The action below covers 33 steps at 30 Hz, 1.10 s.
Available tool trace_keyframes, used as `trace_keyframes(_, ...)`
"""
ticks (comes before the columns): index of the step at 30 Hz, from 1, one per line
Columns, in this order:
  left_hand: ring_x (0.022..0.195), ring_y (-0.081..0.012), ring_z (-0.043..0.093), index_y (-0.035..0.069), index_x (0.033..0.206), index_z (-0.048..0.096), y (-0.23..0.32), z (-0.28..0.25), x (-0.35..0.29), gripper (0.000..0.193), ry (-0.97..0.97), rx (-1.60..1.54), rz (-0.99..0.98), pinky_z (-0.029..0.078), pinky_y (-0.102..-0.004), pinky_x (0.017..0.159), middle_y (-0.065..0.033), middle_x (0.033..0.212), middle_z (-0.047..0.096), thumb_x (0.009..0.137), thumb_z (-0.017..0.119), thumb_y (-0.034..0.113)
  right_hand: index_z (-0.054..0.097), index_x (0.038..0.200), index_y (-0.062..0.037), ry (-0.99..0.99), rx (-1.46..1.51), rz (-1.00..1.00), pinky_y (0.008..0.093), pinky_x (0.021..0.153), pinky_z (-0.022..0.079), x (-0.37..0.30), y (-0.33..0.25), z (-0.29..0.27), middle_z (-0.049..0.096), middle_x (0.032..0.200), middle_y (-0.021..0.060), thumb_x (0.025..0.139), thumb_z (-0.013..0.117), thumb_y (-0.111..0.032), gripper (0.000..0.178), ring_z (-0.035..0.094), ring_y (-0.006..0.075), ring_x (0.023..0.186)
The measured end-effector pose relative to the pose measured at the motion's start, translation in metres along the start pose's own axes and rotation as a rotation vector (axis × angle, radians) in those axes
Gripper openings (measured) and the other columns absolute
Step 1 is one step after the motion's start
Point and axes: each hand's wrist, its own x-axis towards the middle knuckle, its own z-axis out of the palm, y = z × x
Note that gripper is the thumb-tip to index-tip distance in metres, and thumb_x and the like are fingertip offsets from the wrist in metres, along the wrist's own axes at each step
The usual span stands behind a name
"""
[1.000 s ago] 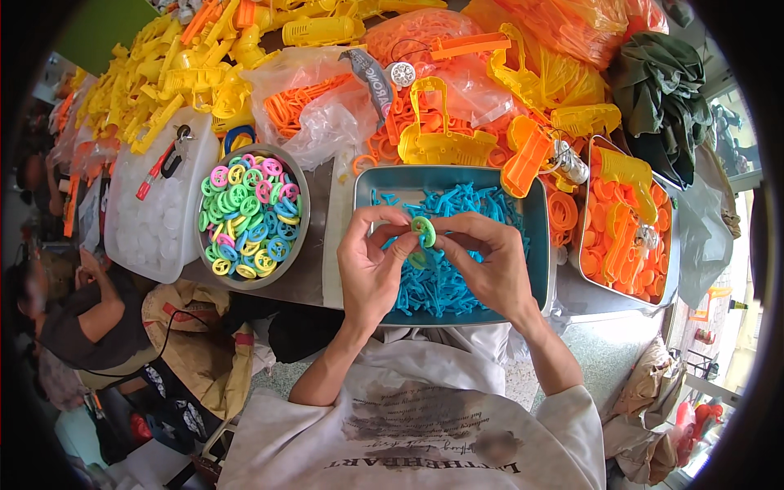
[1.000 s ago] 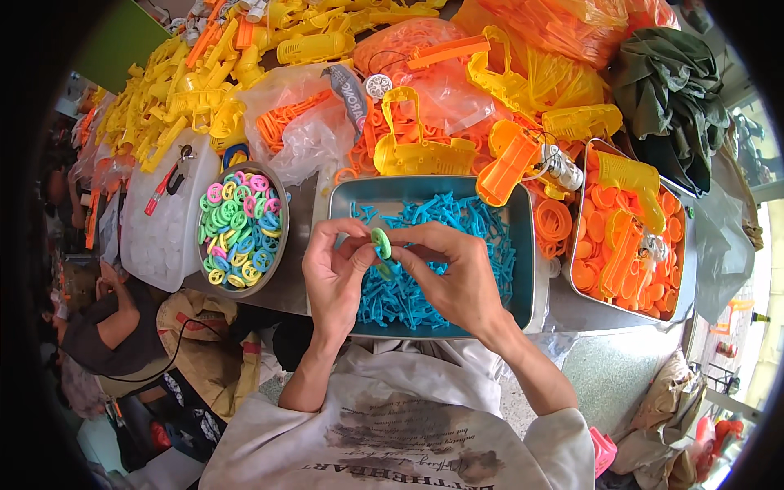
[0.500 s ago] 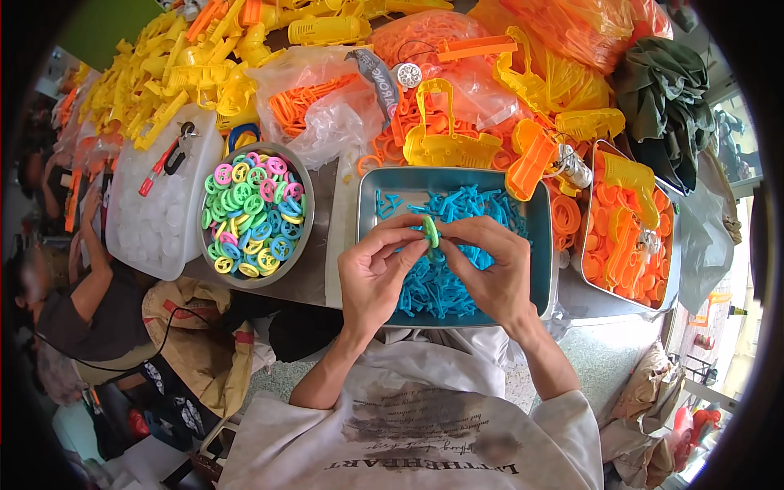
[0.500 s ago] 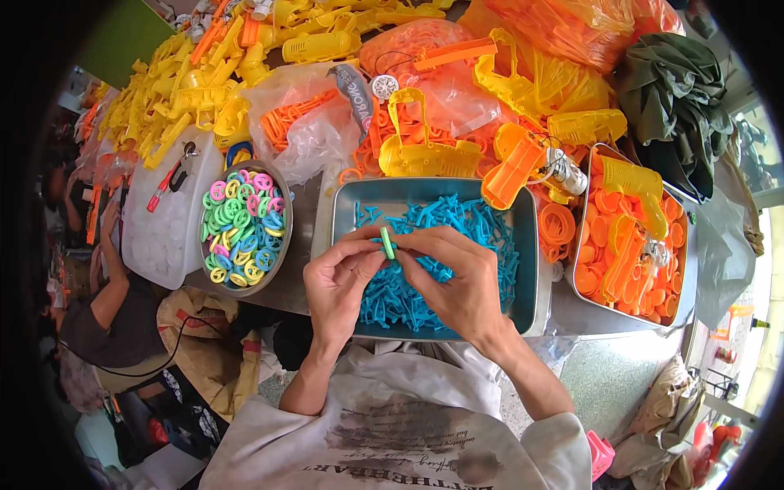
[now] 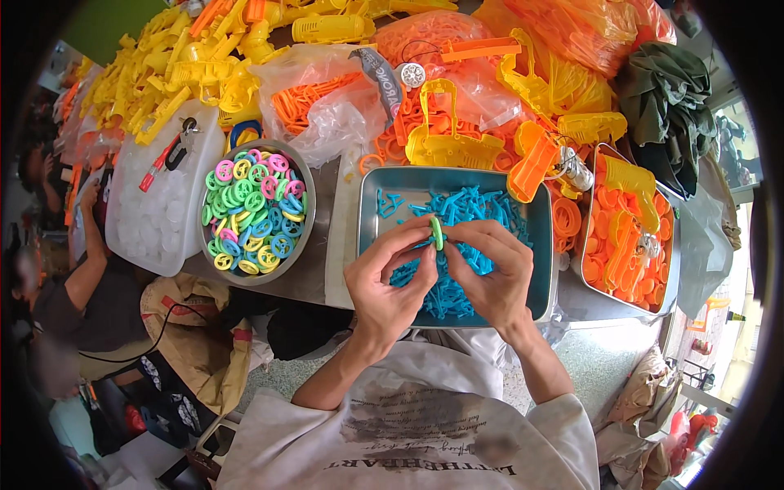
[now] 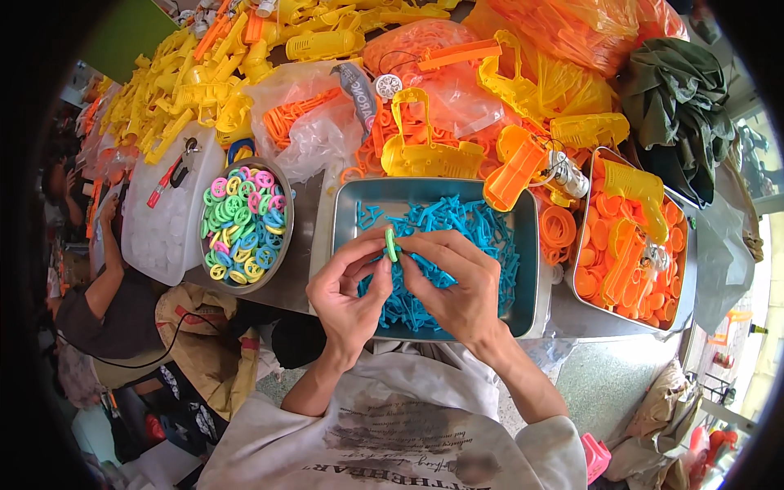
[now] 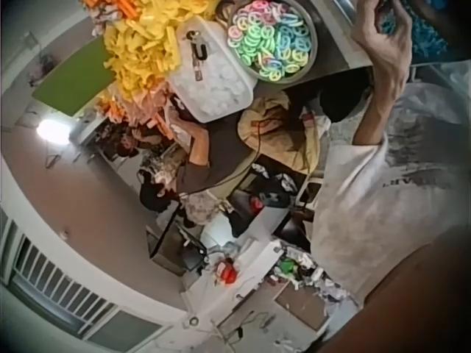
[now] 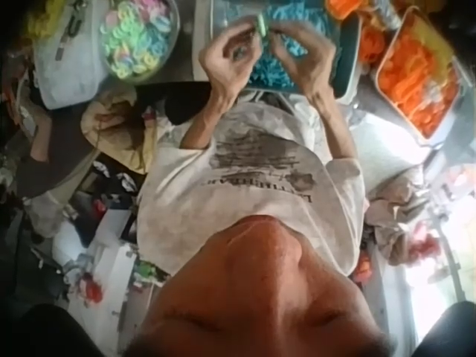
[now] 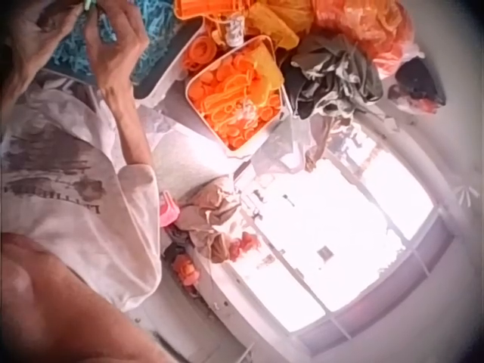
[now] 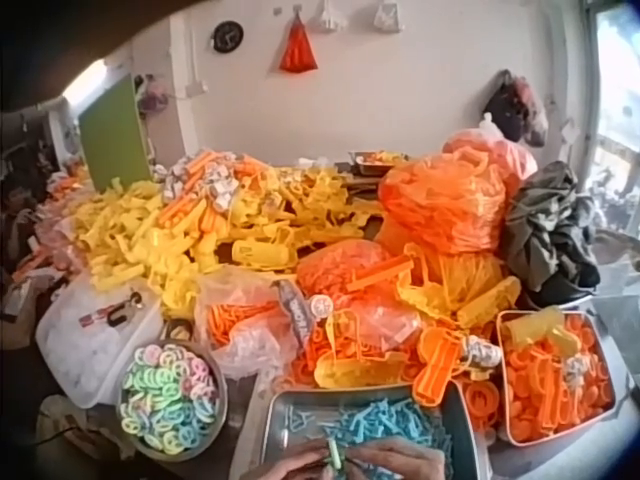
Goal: Assembling small colorful plastic rings and connectors at a workbench.
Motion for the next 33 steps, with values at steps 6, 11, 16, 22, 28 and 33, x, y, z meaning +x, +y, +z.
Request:
trace_keyframes(6,0.097,-0.0194,0.066,-0.007,0.106,0.063,-0.001,0.004,-0.001,0.027,0.025,0.081,0.092,0.057,-0.0278,0.082,-0.018,0.112,0.065,0.08,0.065,-0.011,0.071,0.096,-0.0004,0.042,0.026,0.02,0.027,0.072,0.051,-0.001,-0.001,0.004,0.069,0.089,0.0101,0.071,0.069,0.008,0.026,0.067,0.0178,0.081)
trace_keyframes(11,0.097,-0.0195,0.066,-0.005,0.106,0.063,0.0,0.003,0.001,0.027,0.007,0.09,0.077,0.057,-0.0282,0.082,-0.0175,0.112,0.065,0.08,0.065,-0.011,0.068,0.095,0.0044,0.013,0.093,0.096,0.0265,0.074,0.052,-0.002,-0.003,0.002,0.068,0.091,0.0105,0.073,0.066,0.009,0.022,0.065,0.0162,0.082)
trace_keyframes(16,0.098,-0.0192,0.066,-0.004,0.107,0.064,0.0,0.0,0.002,0.026,-0.014,0.043,0.043,0.057,-0.0276,0.082,-0.0171,0.114,0.065,0.082,0.064,-0.01,0.065,0.097,0.0077,-0.015,0.186,0.14,0.0252,0.078,0.051,-0.005,0.002,0.005,0.065,0.095,0.0111,0.076,0.065,0.009,0.021,0.063,0.0147,0.087)
trace_keyframes(22,0.099,-0.0179,0.065,-0.005,0.108,0.064,0.005,0.002,0.003,0.025,0.003,-0.114,-0.068,0.057,-0.0264,0.081,-0.0174,0.116,0.064,0.084,0.062,-0.01,0.065,0.096,0.0077,0.007,0.196,0.135,0.0264,0.082,0.049,-0.004,0.0,0.005,0.065,0.095,0.0107,0.075,0.064,0.01,0.021,0.061,0.0152,0.089)
trace_keyframes(28,0.101,-0.019,0.064,-0.005,0.108,0.065,-0.004,-0.003,0.001,0.024,-0.043,-0.147,0.011,0.057,-0.027,0.081,-0.0198,0.118,0.062,0.085,0.061,-0.011,0.066,0.096,0.0072,0.005,0.209,0.129,0.028,0.082,0.047,-0.003,-0.001,0.005,0.065,0.095,0.0115,0.074,0.064,0.01,0.022,0.061,0.0171,0.09)
trace_keyframes(33,0.103,-0.0205,0.064,-0.007,0.106,0.065,-0.003,-0.008,0.004,0.022,-0.065,-0.308,-0.076,0.056,-0.0277,0.083,-0.0232,0.118,0.061,0.085,0.061,-0.011,0.067,0.099,0.0075,-0.018,0.292,0.121,0.0291,0.082,0.048,-0.004,0.003,0.005,0.066,0.098,0.0134,0.076,0.065,0.01,0.023,0.061,0.0183,0.091)
